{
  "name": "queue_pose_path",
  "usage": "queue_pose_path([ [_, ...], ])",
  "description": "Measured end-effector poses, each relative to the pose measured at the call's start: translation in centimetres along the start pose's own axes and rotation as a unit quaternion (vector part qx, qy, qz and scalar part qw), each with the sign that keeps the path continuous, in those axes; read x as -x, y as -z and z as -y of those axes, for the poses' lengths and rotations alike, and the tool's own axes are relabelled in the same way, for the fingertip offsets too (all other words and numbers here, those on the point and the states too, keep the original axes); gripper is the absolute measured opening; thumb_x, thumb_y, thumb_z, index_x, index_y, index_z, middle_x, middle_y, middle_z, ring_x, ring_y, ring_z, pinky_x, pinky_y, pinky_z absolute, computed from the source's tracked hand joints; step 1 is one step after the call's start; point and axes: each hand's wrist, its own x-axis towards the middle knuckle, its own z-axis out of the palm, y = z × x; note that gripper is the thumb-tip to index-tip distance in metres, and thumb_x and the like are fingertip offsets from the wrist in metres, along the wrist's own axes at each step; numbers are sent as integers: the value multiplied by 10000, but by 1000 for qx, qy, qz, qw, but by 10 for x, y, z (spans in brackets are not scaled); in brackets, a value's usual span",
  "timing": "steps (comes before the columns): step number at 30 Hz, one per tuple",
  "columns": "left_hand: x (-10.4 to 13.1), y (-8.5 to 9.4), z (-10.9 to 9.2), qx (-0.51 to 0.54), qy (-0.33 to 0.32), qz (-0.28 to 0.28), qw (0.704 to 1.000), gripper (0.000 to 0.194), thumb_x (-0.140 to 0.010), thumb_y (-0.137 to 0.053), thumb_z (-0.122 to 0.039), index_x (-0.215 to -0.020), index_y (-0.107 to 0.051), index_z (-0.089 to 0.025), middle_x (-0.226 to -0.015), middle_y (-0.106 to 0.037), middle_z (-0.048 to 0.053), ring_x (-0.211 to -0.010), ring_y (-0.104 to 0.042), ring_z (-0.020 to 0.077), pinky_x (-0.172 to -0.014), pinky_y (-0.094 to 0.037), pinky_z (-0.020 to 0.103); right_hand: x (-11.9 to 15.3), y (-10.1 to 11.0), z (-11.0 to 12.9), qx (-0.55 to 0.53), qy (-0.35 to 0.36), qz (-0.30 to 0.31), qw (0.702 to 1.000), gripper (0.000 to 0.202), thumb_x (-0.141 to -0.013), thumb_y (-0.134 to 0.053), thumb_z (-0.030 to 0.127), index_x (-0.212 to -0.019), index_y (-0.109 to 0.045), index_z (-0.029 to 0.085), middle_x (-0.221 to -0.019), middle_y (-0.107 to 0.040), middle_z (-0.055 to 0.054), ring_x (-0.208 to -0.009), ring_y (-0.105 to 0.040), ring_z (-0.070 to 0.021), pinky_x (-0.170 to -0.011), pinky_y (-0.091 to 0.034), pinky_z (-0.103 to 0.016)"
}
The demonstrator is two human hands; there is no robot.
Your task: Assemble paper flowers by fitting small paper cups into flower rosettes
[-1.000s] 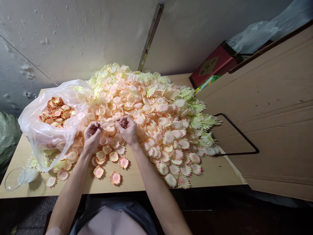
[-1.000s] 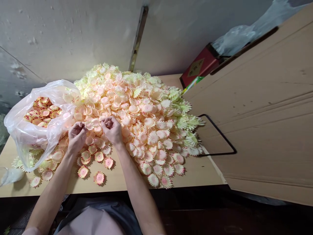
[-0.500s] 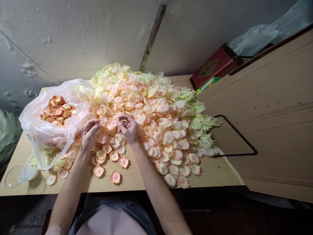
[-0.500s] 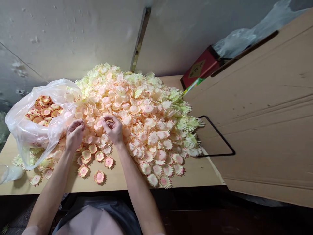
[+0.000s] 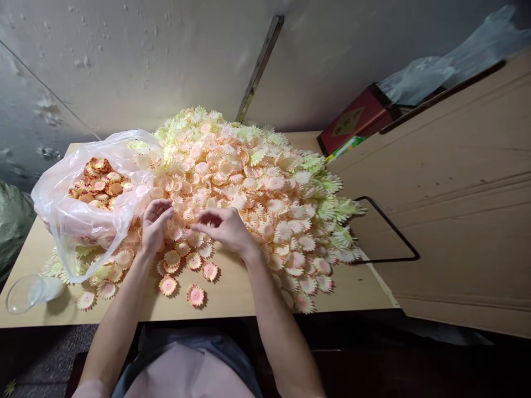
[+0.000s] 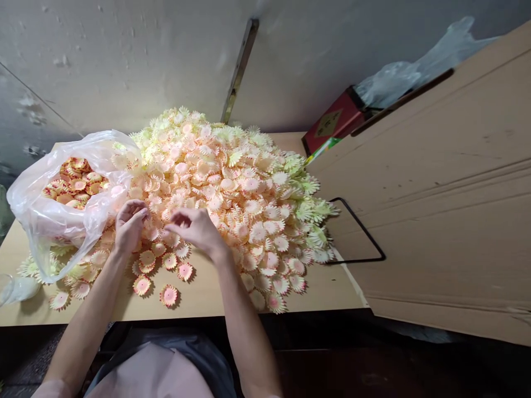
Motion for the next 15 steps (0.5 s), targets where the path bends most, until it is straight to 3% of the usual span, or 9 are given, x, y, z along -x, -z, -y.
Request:
queue_pose_path([
  [3, 0, 0, 1, 3, 6, 1, 1000, 183, -717, -767, -222, -872, -672, -196, -806, -594, -1, -702, -529, 83, -663, -442, 195, 23, 9, 0, 98, -84, 153, 980, 105, -648, -761, 140, -669, -667, 183, -584, -655, 9, -517, -568, -123, -477, -390, -225],
  [6, 1, -1, 1, 7, 14, 4, 1000, 182, -714, -772, -225, -861, -670, -192, -796, -602, -3, -695, -537, 81, -664, -445, 195, 38, 10, -8, 144, -144, 212, 956, 151, -613, -706, 47, -654, -642, 177, -528, -616, 32, -473, -528, -106, -450, -348, -207],
  [10, 3, -3, 0, 5, 31, 32, 999, 190, -711, -786, -241, -855, -674, -185, -784, -629, -6, -685, -568, 80, -669, -468, 201, 38, 15, -5, 122, -113, 161, 973, 74, -701, -680, 108, -710, -644, 172, -623, -643, 16, -527, -539, -101, -484, -377, -205],
  [15, 9, -5, -4, -23, 122, 156, 980, 233, -712, -796, -274, -892, -707, -157, -885, -717, 52, -818, -679, 155, -798, -540, 286, 10, 21, 4, 11, -29, 22, 999, 114, -755, -729, 255, -795, -649, 185, -756, -685, -16, -600, -595, -118, -538, -445, -236],
])
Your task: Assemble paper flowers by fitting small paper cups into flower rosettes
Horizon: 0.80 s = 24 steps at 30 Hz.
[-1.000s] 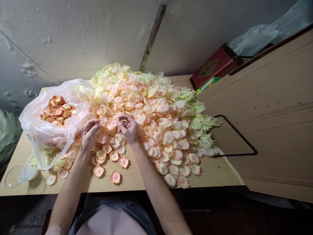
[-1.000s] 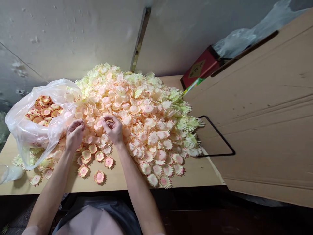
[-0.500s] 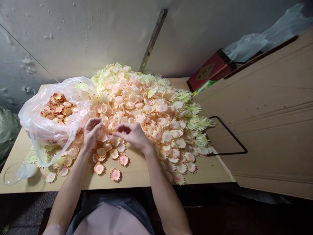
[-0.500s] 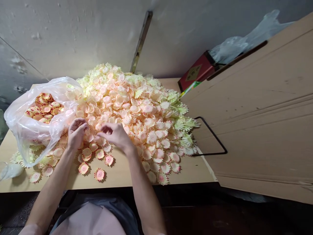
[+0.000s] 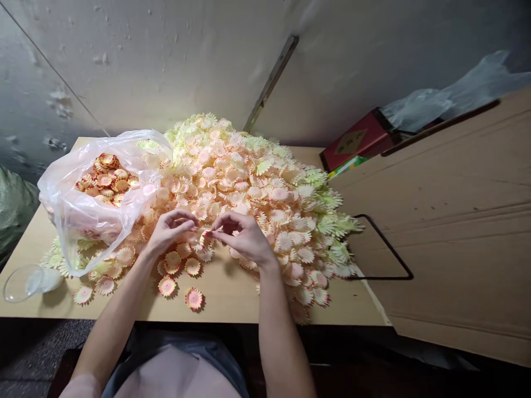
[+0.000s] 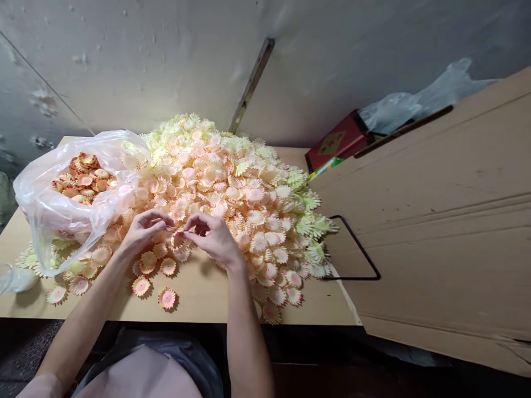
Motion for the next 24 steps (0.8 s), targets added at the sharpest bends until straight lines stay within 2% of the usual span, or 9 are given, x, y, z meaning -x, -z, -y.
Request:
queue_pose_path([
  [3, 3, -1, 1, -11, 22, 20, 1000, 307, -677, -824, -267, -943, -721, -154, -976, -743, 86, -915, -706, 214, -870, -551, 347, -20, -7, -9, -52, 57, -26, 997, 183, -727, -772, 309, -757, -639, 186, -767, -709, -38, -641, -634, -146, -565, -478, -263],
  [6, 3, 1, 4, -24, 8, -17, 1000, 322, -656, -838, -264, -935, -719, -155, -963, -752, 81, -898, -715, 217, -875, -559, 357, -33, -19, -24, -109, 56, -49, 991, 252, -673, -819, 341, -738, -630, 189, -778, -723, -47, -632, -642, -152, -563, -497, -273],
  [8, 2, 3, 5, -36, -5, -41, 999, 305, -660, -836, -263, -917, -714, -153, -954, -754, 78, -881, -715, 204, -857, -564, 339, -37, -27, -32, -151, 51, -111, 981, 296, -623, -854, 332, -737, -620, 190, -792, -713, -38, -646, -639, -144, -578, -509, -270],
  [10, 2, 4, 5, -44, -18, -60, 997, 310, -662, -835, -267, -924, -711, -156, -967, -753, 80, -893, -713, 203, -857, -566, 336, -37, -31, -39, -195, 35, -142, 970, 319, -608, -861, 332, -722, -598, 191, -776, -697, -18, -608, -618, -124, -562, -507, -261],
  [13, 1, 4, 3, -57, -28, -71, 995, 356, -659, -837, -279, -973, -712, -167, -1069, -735, 98, -1000, -695, 235, -911, -557, 371, -35, -32, -43, -254, -18, -100, 962, 341, -625, -843, 370, -726, -566, 199, -702, -677, 13, -478, -560, -99, -457, -459, -245],
  [16, 1, 3, 1, -78, -30, -64, 994, 396, -651, -841, -288, -1010, -719, -176, -1139, -713, 110, -1071, -671, 265, -921, -559, 391, -34, -31, -44, -292, -54, -52, 954, 375, -609, -844, 397, -748, -553, 205, -740, -702, 6, -442, -547, -94, -412, -442, -240],
  [20, 1, 1, 1, -91, -19, -44, 995, 372, -670, -828, -296, -1009, -736, -173, -1177, -700, 122, -1064, -675, 271, -915, -565, 389, -34, -32, -45, -309, -62, -39, 948, 377, -602, -848, 394, -741, -558, 199, -711, -685, 19, -440, -538, -85, -421, -463, -233],
  [24, 1, -1, 1, -106, -15, -33, 994, 325, -693, -811, -304, -988, -756, -177, -1219, -681, 127, -1160, -626, 300, -969, -536, 400, -34, -32, -46, -305, -59, -34, 950, 356, -597, -856, 364, -721, -567, 196, -677, -664, 24, -472, -553, -92, -440, -478, -227],
])
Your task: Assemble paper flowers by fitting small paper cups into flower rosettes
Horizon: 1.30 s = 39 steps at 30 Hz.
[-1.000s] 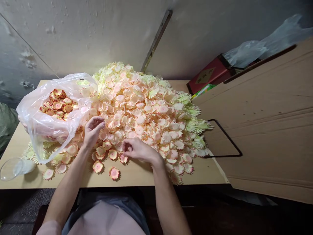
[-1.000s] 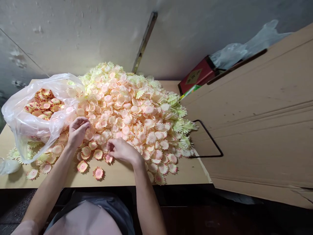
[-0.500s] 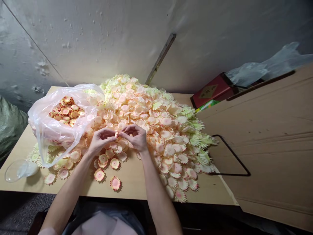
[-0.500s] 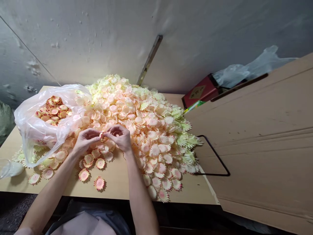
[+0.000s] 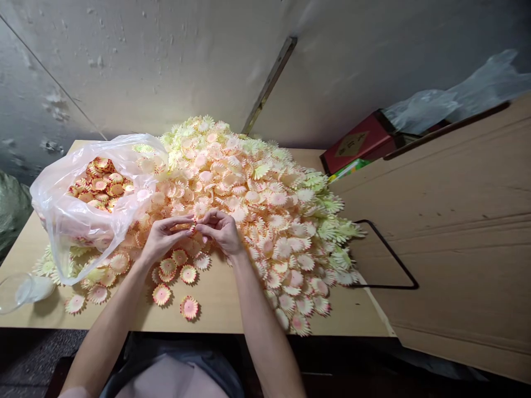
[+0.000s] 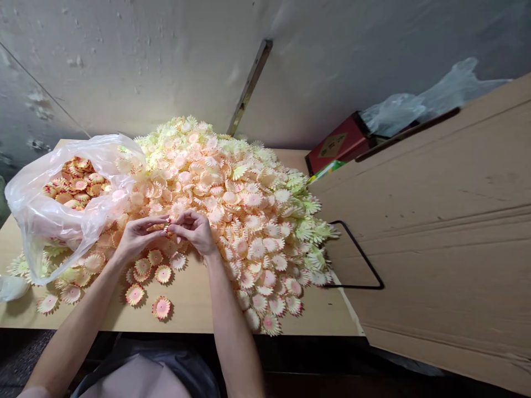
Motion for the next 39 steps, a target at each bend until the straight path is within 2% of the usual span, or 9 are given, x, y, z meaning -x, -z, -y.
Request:
queue_pose_path([
  [7, 0, 0, -3, -22, -5, -8, 1000, 306, -691, -812, -309, -962, -767, -177, -1202, -690, 130, -1159, -627, 309, -1001, -509, 414, 1, 1, -1, 16, -12, 16, 1000, 359, -602, -847, 396, -721, -571, 200, -699, -682, 20, -424, -540, -89, -424, -477, -240],
  [13, 0, 0, 1, 7, 5, -13, 1000, 278, -695, -809, -315, -926, -758, -169, -1172, -705, 125, -1109, -657, 289, -933, -550, 379, 1, 0, 1, 22, -14, 24, 999, 353, -579, -862, 384, -710, -588, 203, -694, -678, 16, -435, -557, -102, -429, -496, -251],
  [17, -1, 0, 2, 19, 7, -11, 1000, 277, -694, -810, -317, -917, -753, -164, -1159, -710, 127, -1107, -659, 291, -955, -541, 402, 1, 0, 1, 19, -11, 32, 999, 340, -594, -854, 376, -713, -588, 201, -695, -673, 15, -439, -563, -102, -436, -498, -251],
  [26, -2, -2, 5, 29, 22, -19, 999, 380, -653, -840, -300, -985, -720, -162, -1070, -739, 109, -1000, -697, 251, -920, -551, 382, 4, 0, 2, -3, -11, 34, 999, 334, -615, -832, 338, -747, -560, 197, -726, -658, 28, -446, -507, -64, -409, -438, -205],
  [32, -2, -4, 5, 40, 65, -30, 997, 288, -662, -829, -304, -809, -658, -125, -1081, -727, 108, -944, -706, 221, -858, -558, 331, 4, -4, 7, -19, -12, 23, 999, 349, -597, -842, 306, -729, -540, 190, -757, -693, 15, -440, -512, -59, -385, -423, -188],
  [35, -1, -5, 2, 32, 59, -28, 997, 304, -660, -825, -314, -772, -611, -130, -1099, -717, 105, -939, -706, 219, -822, -562, 313, 4, -5, 7, -24, -9, 12, 1000, 356, -578, -855, 296, -714, -544, 189, -763, -709, 6, -455, -532, -66, -396, -440, -190],
  [39, 0, -7, 0, -1, 33, -28, 999, 299, -659, -821, -322, -744, -610, -129, -1149, -697, 129, -1002, -691, 236, -855, -556, 323, 4, -4, 7, -20, -3, 6, 1000, 352, -571, -861, 295, -696, -549, 190, -744, -714, 3, -455, -546, -75, -406, -459, -202],
])
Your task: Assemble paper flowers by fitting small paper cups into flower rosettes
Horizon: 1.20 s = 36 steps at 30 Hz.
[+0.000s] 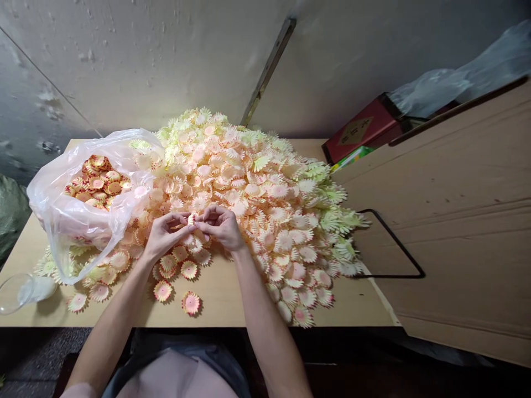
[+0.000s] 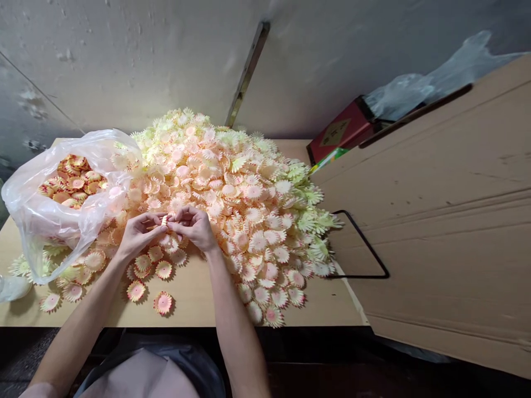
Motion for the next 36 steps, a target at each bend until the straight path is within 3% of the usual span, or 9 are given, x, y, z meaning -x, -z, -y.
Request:
queue_pose_path([
  [10, 0, 2, 1, -90, -42, -60, 993, 238, -759, -719, -367, -801, -753, -135, -1027, -746, 122, -870, -705, 210, -792, -561, 301, -1, -2, 0, -3, -9, -23, 1000, 369, -548, -857, 260, -701, -530, 184, -718, -715, 5, -450, -532, -63, -411, -430, -186],
  [18, -5, 4, 8, 65, -11, -177, 982, 252, -653, -787, -375, -756, -764, -147, -862, -754, 65, -660, -671, 131, -617, -574, 231, 1, 1, 6, -52, -11, -29, 998, 415, -564, -840, 240, -690, -447, 199, -696, -714, 12, -370, -342, -14, -336, -254, -157],
  [25, -6, -2, 8, 169, -32, -185, 968, 154, -625, -808, -292, -677, -752, -158, -748, -709, 28, -574, -592, 67, -516, -504, 155, 2, 2, 6, -105, -39, 8, 994, 460, -537, -847, 212, -654, -402, 200, -663, -700, 12, -381, -361, -19, -335, -205, -147],
  [29, -5, 3, 6, 127, -61, -192, 971, 148, -666, -787, -299, -662, -744, -157, -800, -722, 49, -608, -604, 78, -522, -499, 156, -3, 4, 1, -78, -50, -6, 996, 407, -527, -852, 228, -682, -479, 194, -711, -709, 0, -456, -482, -57, -368, -289, -156],
  [32, -3, 6, 4, 23, -102, -188, 977, 151, -722, -752, -307, -693, -748, -159, -867, -733, 71, -712, -658, 125, -605, -547, 203, -6, 5, -2, -51, -19, -17, 998, 278, -568, -825, 222, -708, -588, 185, -714, -689, 15, -484, -491, -58, -419, -353, -176],
  [36, 1, 2, 3, -86, -155, -185, 967, 158, -781, -702, -299, -747, -751, -153, -887, -736, 92, -776, -684, 159, -639, -554, 229, -3, 4, 0, -16, 23, 13, 1000, 106, -604, -768, 200, -679, -693, 195, -712, -657, 8, -594, -540, -87, -524, -428, -206],
])
